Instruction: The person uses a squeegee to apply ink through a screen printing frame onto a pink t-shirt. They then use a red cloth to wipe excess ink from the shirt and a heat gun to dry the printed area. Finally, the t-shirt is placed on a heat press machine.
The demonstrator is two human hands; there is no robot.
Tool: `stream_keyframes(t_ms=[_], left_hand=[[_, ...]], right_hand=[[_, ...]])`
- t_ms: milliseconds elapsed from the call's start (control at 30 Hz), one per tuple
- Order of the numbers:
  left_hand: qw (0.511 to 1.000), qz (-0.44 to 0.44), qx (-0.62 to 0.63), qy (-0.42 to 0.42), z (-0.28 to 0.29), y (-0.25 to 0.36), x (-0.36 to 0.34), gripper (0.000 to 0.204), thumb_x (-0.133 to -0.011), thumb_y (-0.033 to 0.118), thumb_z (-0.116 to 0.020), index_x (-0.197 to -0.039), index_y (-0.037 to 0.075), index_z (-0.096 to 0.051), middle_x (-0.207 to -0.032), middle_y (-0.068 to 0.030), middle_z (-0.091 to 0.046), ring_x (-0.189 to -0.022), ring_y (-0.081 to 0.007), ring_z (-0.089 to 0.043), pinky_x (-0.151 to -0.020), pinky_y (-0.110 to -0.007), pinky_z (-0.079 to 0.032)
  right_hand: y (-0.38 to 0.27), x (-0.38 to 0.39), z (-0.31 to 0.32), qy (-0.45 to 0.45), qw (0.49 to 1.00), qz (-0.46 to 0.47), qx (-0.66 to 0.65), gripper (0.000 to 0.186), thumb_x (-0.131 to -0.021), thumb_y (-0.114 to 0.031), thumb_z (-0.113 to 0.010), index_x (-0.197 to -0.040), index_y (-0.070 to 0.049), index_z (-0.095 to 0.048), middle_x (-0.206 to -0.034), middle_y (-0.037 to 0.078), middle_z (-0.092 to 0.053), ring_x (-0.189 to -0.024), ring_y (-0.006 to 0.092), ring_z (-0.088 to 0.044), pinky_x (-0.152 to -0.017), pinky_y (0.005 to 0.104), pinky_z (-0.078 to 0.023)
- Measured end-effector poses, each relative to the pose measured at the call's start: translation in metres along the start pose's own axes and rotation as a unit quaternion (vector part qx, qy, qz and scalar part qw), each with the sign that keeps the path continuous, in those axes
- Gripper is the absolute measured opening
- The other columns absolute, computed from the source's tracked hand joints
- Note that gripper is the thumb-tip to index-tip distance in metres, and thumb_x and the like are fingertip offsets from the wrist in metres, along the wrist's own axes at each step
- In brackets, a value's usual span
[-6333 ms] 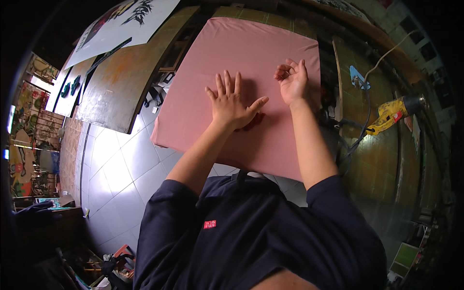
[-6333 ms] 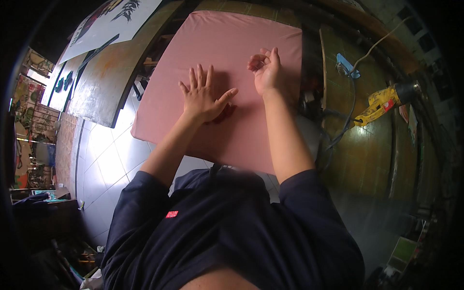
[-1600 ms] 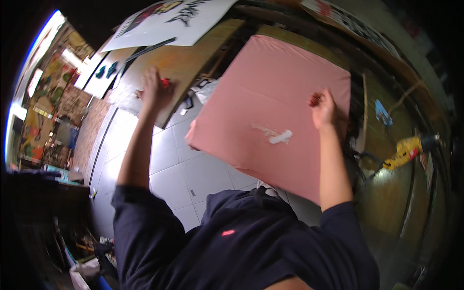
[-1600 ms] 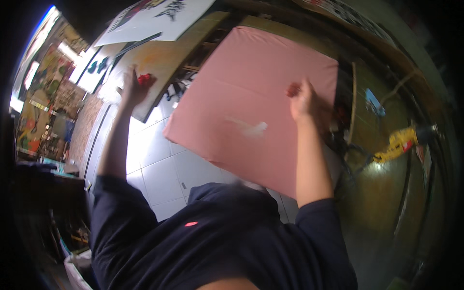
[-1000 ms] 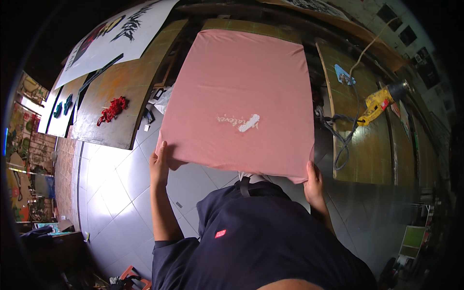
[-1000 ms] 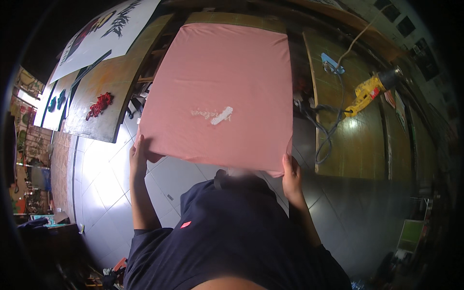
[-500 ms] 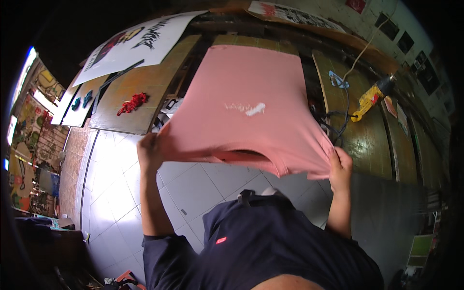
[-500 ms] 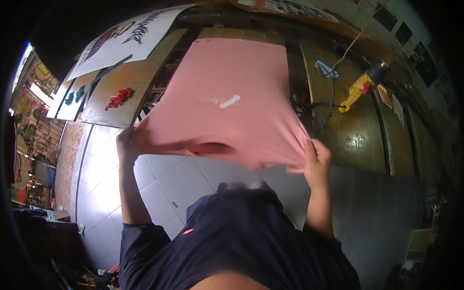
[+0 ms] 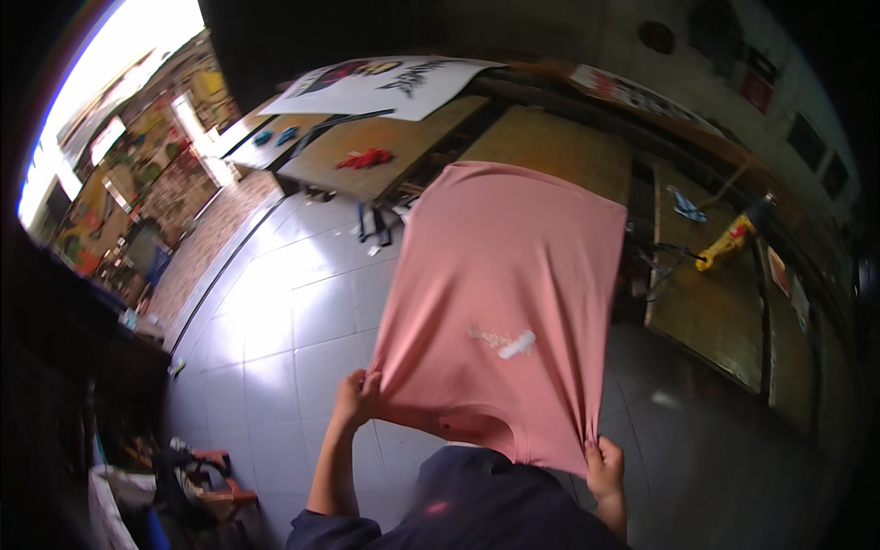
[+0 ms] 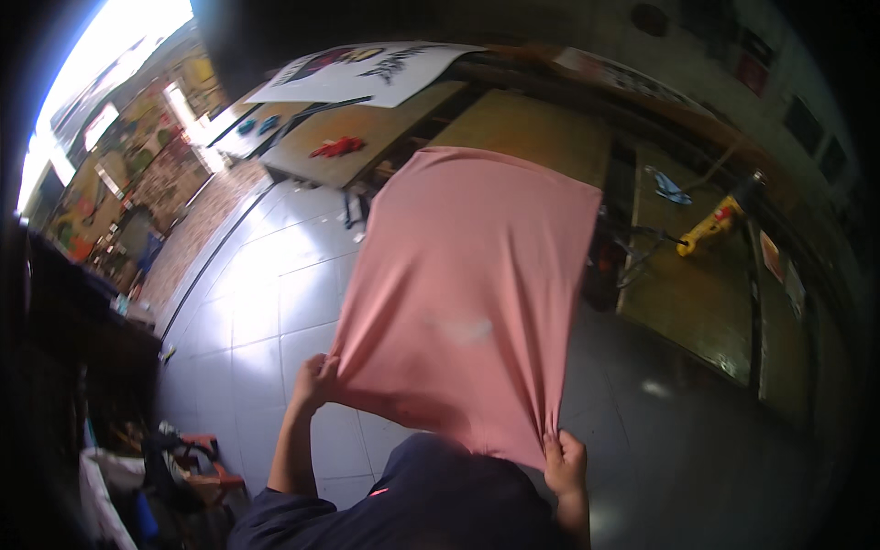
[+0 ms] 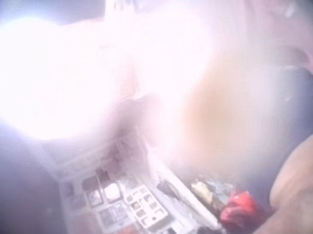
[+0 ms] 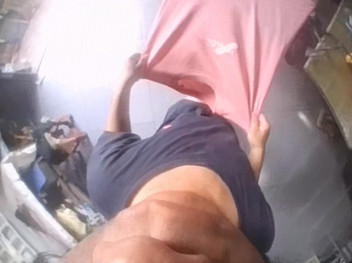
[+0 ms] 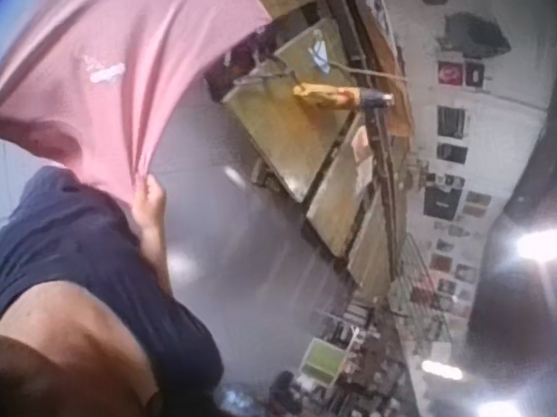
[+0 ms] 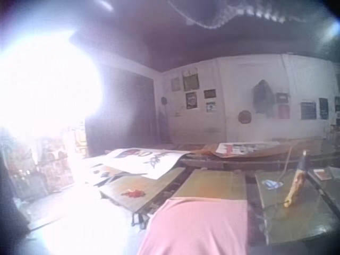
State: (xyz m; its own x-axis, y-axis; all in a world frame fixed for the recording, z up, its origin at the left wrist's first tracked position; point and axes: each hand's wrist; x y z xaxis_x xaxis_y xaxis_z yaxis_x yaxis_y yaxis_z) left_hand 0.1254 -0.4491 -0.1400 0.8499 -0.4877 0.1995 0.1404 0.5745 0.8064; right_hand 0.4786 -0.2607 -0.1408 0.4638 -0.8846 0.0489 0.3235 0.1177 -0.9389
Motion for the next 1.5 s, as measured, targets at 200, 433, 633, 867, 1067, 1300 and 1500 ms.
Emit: stream_keyframes(t_ms=[200,433,633,867,1067,1300,1500], left_hand=[[0.988,0.143,0.028,-0.051,0.02,-0.087,0.116,0.035,-0.085,0.029,-0.055,-0.082,-0.005,-0.064,-0.062,-0.0062,-0.058,-0.056,-0.0107,-0.051,-0.053,-0.029,-0.043],[0.957,0.256,0.133,0.005,0.06,-0.103,0.223,0.035,-0.084,0.025,-0.057,-0.088,-0.009,-0.062,-0.07,-0.0124,-0.062,-0.058,-0.0165,-0.058,-0.05,-0.03,-0.048],[0.899,0.335,0.238,0.154,0.108,-0.161,0.292,0.021,-0.082,0.011,-0.056,-0.093,-0.007,-0.057,-0.075,-0.0133,-0.06,-0.059,-0.0199,-0.059,-0.045,-0.031,-0.048],[0.806,-0.093,0.316,0.492,0.215,-0.178,0.372,0.041,-0.084,0.008,-0.054,-0.121,0.0,-0.038,-0.089,-0.01,-0.056,-0.081,-0.0143,-0.055,-0.071,-0.026,-0.046],[0.64,-0.011,-0.137,0.756,0.214,-0.2,0.491,0.047,-0.09,0.032,-0.049,-0.124,0.002,-0.038,-0.104,-0.0146,-0.055,-0.093,-0.0238,-0.054,-0.078,-0.032,-0.045],[0.776,0.475,0.248,0.333,0.064,-0.508,0.622,0.017,-0.073,0.013,-0.067,-0.078,-0.003,-0.062,-0.067,-0.0095,-0.059,-0.051,-0.0185,-0.055,-0.042,-0.033,-0.043],[0.62,0.306,0.478,0.542,0.155,-0.479,0.68,0.006,-0.077,0.005,-0.062,-0.079,0.002,-0.058,-0.074,-0.0094,-0.06,-0.063,-0.0187,-0.057,-0.056,-0.031,-0.047]], right_hand=[[0.083,0.036,-0.004,-0.148,0.982,-0.095,0.068,0.03,-0.085,-0.012,-0.053,-0.059,-0.003,-0.042,-0.052,-0.001,-0.041,-0.051,0.0058,-0.036,-0.044,0.0264,-0.03],[0.021,0.045,-0.036,-0.371,0.906,-0.175,0.105,0.019,-0.086,-0.016,-0.053,-0.075,-0.001,-0.059,-0.057,0.001,-0.05,-0.057,0.008,-0.049,-0.053,0.0232,-0.041],[0.033,0.048,-0.094,-0.351,0.926,0.043,0.131,0.02,-0.085,-0.016,-0.056,-0.073,0.001,-0.059,-0.063,0.001,-0.057,-0.059,0.0081,-0.049,-0.053,0.0265,-0.042],[-0.14,0.106,-0.154,-0.22,0.912,0.335,-0.092,0.022,-0.089,-0.018,-0.05,-0.08,0.001,-0.057,-0.066,0.006,-0.056,-0.063,0.012,-0.053,-0.056,0.0278,-0.044],[-0.181,0.213,-0.174,0.124,0.675,0.727,0.039,0.027,-0.093,-0.021,-0.041,-0.102,0.001,-0.052,-0.073,0.011,-0.053,-0.06,0.0219,-0.053,-0.051,0.0312,-0.042],[0.053,0.272,-0.271,-0.521,0.731,0.163,0.411,0.033,-0.073,-0.031,-0.06,-0.087,-0.001,-0.067,-0.083,0.021,-0.063,-0.082,0.0307,-0.063,-0.074,0.0367,-0.048],[-0.029,0.323,-0.32,-0.557,0.807,0.041,0.19,0.026,-0.08,-0.023,-0.054,-0.084,0.001,-0.063,-0.07,0.013,-0.061,-0.059,0.021,-0.061,-0.054,0.0334,-0.049]])
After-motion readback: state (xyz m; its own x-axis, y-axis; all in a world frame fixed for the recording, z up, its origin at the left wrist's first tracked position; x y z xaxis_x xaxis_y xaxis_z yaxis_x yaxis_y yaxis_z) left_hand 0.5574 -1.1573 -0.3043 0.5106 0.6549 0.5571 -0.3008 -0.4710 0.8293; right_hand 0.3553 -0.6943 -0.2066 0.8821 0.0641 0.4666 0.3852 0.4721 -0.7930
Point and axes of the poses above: each hand's wrist, its own x-axis away from the middle knuckle, its own z-axis out of the back of the hand, y = z × x
